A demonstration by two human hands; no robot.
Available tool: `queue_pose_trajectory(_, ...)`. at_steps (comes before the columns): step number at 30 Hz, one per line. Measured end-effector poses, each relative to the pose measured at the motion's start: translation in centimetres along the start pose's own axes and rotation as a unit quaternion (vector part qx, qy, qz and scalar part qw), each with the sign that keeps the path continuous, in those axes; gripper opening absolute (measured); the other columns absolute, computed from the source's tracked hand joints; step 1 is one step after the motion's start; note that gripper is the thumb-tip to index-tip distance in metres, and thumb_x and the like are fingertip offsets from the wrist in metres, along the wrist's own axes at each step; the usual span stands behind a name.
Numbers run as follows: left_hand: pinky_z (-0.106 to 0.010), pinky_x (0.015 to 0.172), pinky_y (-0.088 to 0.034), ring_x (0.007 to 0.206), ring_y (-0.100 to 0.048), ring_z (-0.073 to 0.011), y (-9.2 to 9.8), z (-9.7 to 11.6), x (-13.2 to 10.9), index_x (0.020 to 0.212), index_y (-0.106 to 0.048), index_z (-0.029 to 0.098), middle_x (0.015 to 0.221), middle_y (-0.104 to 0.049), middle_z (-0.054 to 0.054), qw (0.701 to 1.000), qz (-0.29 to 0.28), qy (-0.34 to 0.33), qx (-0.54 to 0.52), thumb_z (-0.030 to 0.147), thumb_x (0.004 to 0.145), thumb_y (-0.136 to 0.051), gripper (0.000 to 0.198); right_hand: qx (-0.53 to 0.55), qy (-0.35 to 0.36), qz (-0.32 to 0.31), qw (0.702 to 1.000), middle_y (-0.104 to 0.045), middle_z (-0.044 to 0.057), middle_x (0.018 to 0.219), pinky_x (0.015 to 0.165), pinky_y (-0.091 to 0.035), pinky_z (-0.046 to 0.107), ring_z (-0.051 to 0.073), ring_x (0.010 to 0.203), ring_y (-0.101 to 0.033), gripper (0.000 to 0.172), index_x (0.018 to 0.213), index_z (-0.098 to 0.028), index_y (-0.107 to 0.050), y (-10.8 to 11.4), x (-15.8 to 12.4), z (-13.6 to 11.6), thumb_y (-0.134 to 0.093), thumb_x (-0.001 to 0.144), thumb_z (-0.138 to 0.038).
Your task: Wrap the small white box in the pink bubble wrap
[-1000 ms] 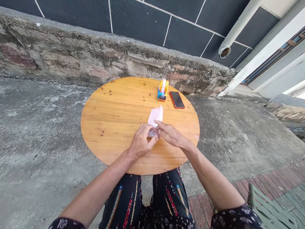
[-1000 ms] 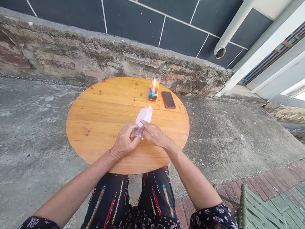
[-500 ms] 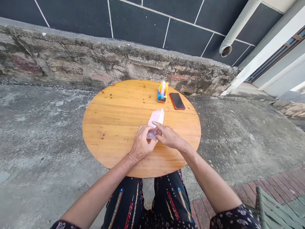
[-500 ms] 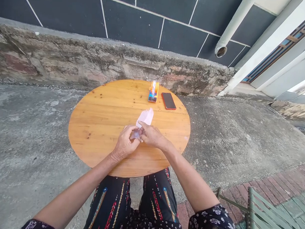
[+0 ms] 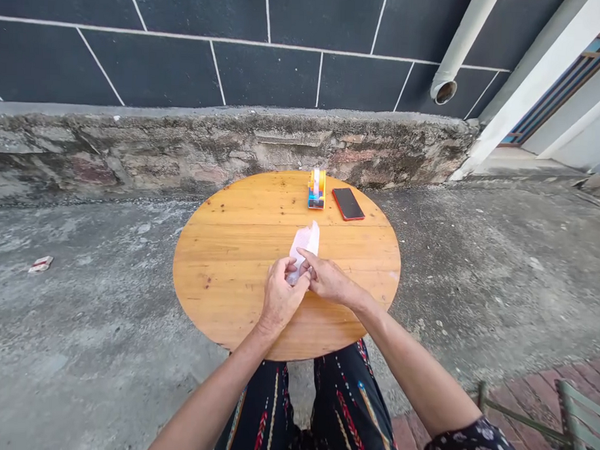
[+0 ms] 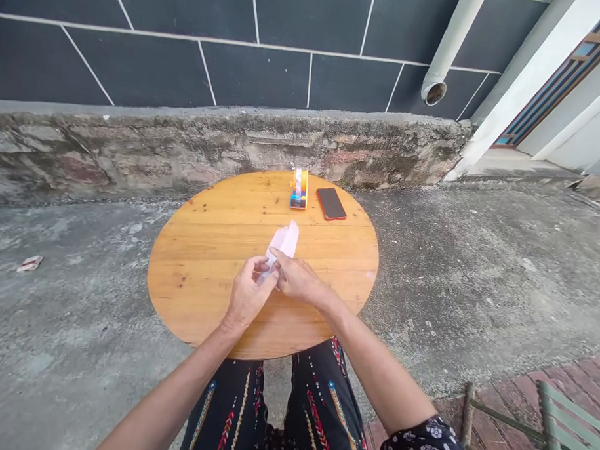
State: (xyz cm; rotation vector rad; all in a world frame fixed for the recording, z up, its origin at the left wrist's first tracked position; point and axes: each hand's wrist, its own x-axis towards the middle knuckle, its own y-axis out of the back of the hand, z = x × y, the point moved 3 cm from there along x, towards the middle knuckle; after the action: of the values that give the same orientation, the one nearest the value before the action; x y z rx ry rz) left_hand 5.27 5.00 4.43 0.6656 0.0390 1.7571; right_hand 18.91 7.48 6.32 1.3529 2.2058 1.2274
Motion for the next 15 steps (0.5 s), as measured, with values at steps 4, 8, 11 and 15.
queue_pose_trajectory(4,-0.033,0.072,-0.050,0.083,-0.061,-0.0191,0.0,0.6,-0.4,0.102,-0.059,0.019,0.088,-0.063,-0.005,0.999,-0.020,0.029,0.021,0.026,0.078,-0.065,0.026,-0.020,0.000,-0.006,1.000,-0.071,0.007,0.097,0.072,-0.047,0.029,0.018,0.074,-0.063,0.071,0.144,-0.014,-0.032,0.3,-0.4,0.1,-0.052,0.076,-0.009)
queue_pose_trajectory(8,-0.032,0.076,-0.049,0.087,-0.060,-0.0187,-0.1,0.6,-0.2,0.105,-0.057,0.019,0.091,-0.062,-0.004,0.995,-0.063,0.075,0.037,0.012,0.075,-0.058,0.031,0.015,0.018,-0.030,0.999,-0.069,0.005,0.098,0.071,-0.046,0.027,0.016,0.074,-0.062,0.068,0.143,-0.016,-0.032,0.6,-0.6,0.0,-0.053,0.079,-0.013)
queue_pose_trajectory(11,-0.033,0.079,-0.048,0.087,-0.060,-0.0186,0.0,0.5,0.2,0.104,-0.058,0.019,0.090,-0.061,-0.003,0.993,-0.088,0.068,0.044,0.009,0.073,-0.056,0.033,0.036,0.013,-0.030,0.999,-0.069,0.003,0.100,0.072,-0.046,0.027,0.014,0.072,-0.062,0.070,0.144,-0.018,-0.031,0.6,-0.6,0.1,-0.053,0.078,-0.010)
queue_pose_trajectory(15,-0.033,0.079,-0.048,0.086,-0.059,-0.0188,0.5,0.6,1.0,0.101,-0.058,0.019,0.089,-0.061,-0.003,0.987,-0.145,0.021,0.069,0.007,0.070,-0.056,0.033,0.051,0.005,-0.031,0.998,-0.068,0.003,0.102,0.073,-0.046,0.027,0.012,0.069,-0.060,0.072,0.145,-0.018,-0.029,0.3,-0.6,0.4,-0.054,0.077,-0.010)
